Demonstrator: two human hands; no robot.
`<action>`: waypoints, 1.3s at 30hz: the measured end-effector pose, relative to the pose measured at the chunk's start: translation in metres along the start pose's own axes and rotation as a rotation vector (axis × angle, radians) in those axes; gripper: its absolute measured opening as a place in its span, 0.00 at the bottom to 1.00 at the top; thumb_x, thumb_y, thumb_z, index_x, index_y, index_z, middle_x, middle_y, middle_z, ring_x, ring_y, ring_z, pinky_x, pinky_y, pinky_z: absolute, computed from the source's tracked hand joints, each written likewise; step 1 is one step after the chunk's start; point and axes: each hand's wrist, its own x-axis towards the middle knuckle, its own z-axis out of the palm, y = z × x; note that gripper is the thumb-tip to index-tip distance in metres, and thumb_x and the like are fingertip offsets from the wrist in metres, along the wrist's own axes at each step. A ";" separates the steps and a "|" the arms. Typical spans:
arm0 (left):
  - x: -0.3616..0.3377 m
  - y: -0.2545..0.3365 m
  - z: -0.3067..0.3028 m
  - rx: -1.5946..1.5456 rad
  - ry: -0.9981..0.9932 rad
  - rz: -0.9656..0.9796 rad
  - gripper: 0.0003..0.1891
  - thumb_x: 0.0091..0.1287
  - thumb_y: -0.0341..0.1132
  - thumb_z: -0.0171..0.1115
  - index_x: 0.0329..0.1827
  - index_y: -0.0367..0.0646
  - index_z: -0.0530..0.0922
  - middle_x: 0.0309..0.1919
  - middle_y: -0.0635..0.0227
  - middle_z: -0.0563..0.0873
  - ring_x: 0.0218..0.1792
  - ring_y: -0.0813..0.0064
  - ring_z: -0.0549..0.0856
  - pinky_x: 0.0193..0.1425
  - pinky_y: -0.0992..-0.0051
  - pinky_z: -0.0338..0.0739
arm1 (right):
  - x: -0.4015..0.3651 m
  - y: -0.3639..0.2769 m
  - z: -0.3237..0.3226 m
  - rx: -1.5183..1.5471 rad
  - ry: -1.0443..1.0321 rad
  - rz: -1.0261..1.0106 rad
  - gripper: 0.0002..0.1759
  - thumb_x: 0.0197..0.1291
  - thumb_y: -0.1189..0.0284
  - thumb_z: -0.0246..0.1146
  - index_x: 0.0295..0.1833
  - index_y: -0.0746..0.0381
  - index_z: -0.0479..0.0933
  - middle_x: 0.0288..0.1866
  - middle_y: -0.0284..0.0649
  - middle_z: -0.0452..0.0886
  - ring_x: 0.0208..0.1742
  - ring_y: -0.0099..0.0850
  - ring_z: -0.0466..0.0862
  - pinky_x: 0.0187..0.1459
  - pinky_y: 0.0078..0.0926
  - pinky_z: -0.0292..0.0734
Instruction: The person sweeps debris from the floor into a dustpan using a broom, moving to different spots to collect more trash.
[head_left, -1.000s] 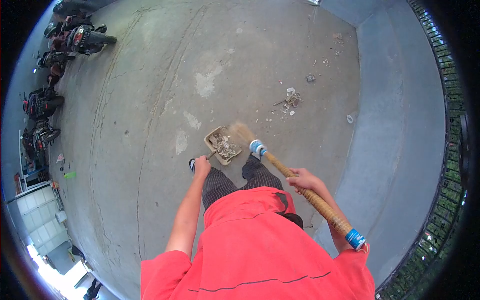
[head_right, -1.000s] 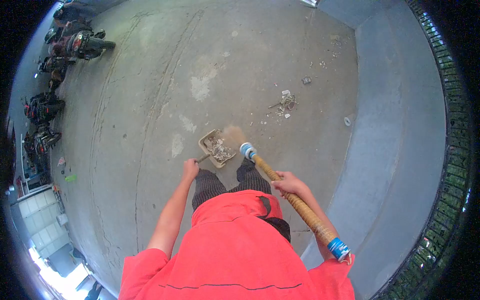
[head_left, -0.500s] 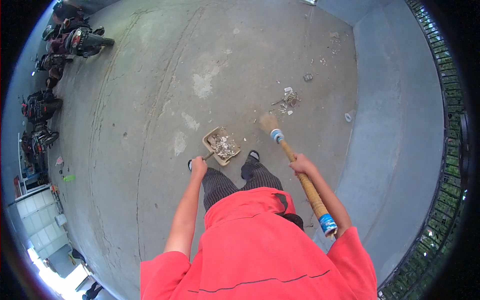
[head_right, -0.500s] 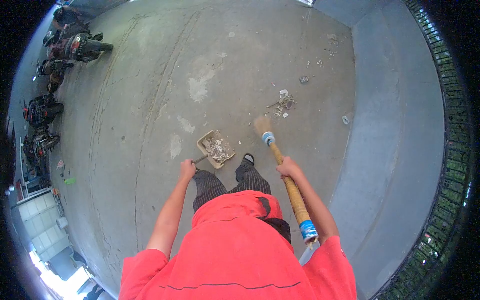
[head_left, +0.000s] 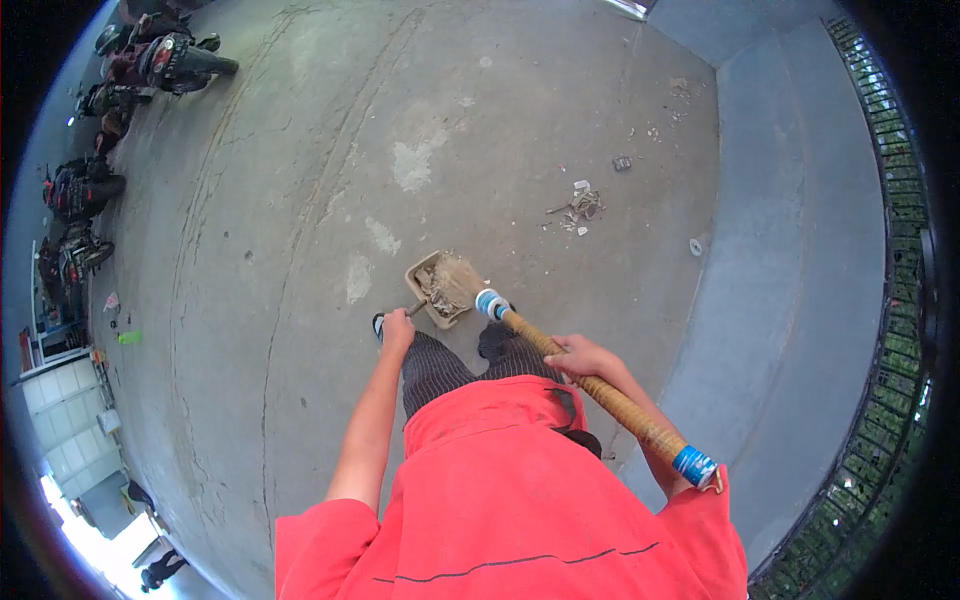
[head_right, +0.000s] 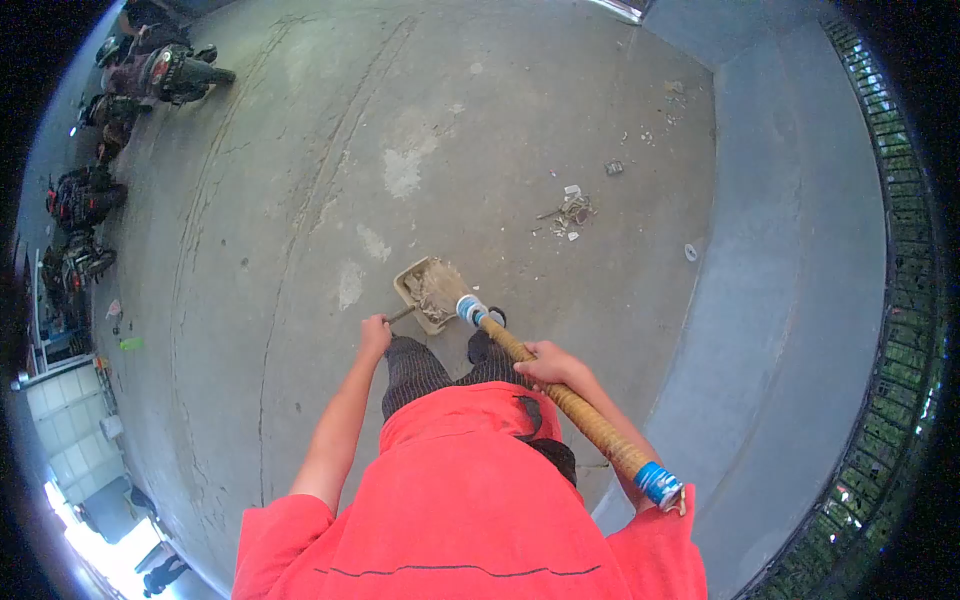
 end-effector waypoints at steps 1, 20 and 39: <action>-0.001 -0.002 -0.001 -0.008 0.000 -0.006 0.09 0.54 0.28 0.56 0.36 0.36 0.80 0.31 0.44 0.81 0.37 0.48 0.81 0.45 0.57 0.74 | 0.000 -0.004 -0.002 -0.004 0.029 0.000 0.29 0.55 0.68 0.60 0.63 0.62 0.63 0.25 0.34 0.74 0.18 0.23 0.74 0.19 0.23 0.73; -0.004 -0.002 -0.002 -0.032 -0.006 -0.069 0.11 0.54 0.28 0.58 0.40 0.36 0.80 0.34 0.47 0.82 0.40 0.49 0.80 0.47 0.59 0.74 | 0.051 0.000 0.015 -0.671 0.056 -0.137 0.30 0.53 0.66 0.60 0.61 0.64 0.64 0.33 0.50 0.81 0.26 0.38 0.83 0.31 0.35 0.78; -0.032 -0.044 -0.030 -0.112 0.100 -0.140 0.09 0.52 0.26 0.56 0.35 0.35 0.81 0.31 0.47 0.82 0.36 0.49 0.81 0.46 0.59 0.75 | 0.107 -0.058 0.014 -0.590 0.347 -0.204 0.32 0.46 0.73 0.59 0.60 0.69 0.61 0.27 0.51 0.80 0.22 0.39 0.82 0.26 0.35 0.78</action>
